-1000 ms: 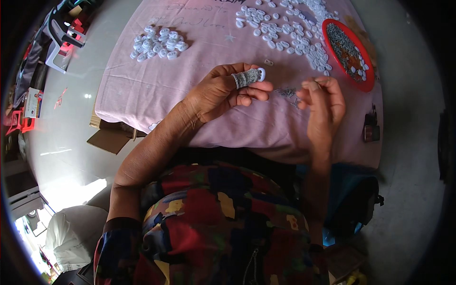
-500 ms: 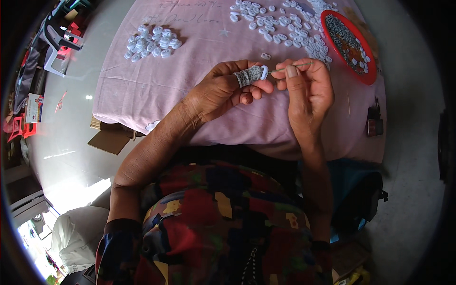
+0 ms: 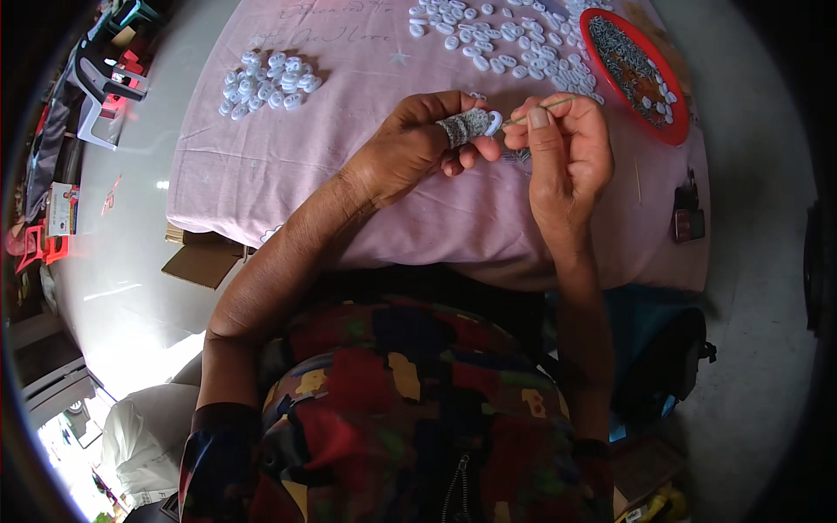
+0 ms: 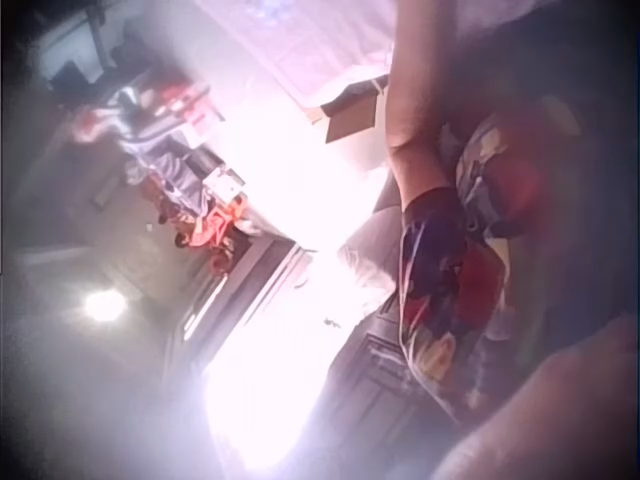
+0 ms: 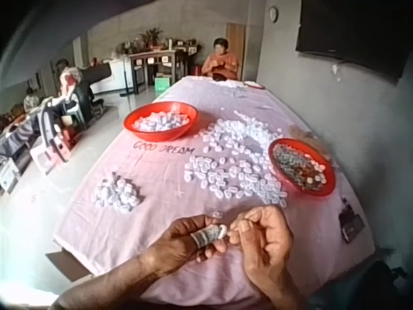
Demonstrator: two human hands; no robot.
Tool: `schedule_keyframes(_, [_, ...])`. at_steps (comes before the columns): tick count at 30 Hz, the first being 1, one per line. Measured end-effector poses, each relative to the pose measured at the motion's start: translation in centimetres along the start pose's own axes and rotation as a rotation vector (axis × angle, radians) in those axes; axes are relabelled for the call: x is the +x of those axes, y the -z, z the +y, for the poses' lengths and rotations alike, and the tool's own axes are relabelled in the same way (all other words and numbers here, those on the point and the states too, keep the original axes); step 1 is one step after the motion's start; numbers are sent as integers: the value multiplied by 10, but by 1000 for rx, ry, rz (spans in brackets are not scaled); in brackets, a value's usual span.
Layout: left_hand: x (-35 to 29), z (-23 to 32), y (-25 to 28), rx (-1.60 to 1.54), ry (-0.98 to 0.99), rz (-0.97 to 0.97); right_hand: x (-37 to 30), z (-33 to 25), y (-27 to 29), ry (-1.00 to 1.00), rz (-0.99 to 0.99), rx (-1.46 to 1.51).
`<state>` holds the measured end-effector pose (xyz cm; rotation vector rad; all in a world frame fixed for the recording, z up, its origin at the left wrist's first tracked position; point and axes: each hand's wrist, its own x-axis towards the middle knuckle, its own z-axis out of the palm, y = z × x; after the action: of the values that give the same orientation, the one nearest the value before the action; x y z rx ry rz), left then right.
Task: The person assembles plastic cord locks by inserting small metal pins into plastic components by hand and then arranges the plastic pieces on the table.
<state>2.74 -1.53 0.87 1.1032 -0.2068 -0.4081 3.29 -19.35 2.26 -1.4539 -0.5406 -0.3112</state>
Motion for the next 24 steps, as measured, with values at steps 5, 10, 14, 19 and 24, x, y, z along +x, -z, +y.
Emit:
schedule_keyframes(5, [7,4,1,66,3,22,6,6,3,5,15,10])
schedule_keyframes(10, [12,4,-5,275,-44,153,5,6,8,-28,59,28])
schedule_keyframes(14, [15,-1,-5,351,-113,166,3,9,24,-32,100,-79])
schedule_keyframes(19, [13,4,-5,225,-41,134,2,1,59,-1,26,-642])
schedule_keyframes(24, [17,6,-6,259,-54,141,-3,4,121,-17,-25,-1381])
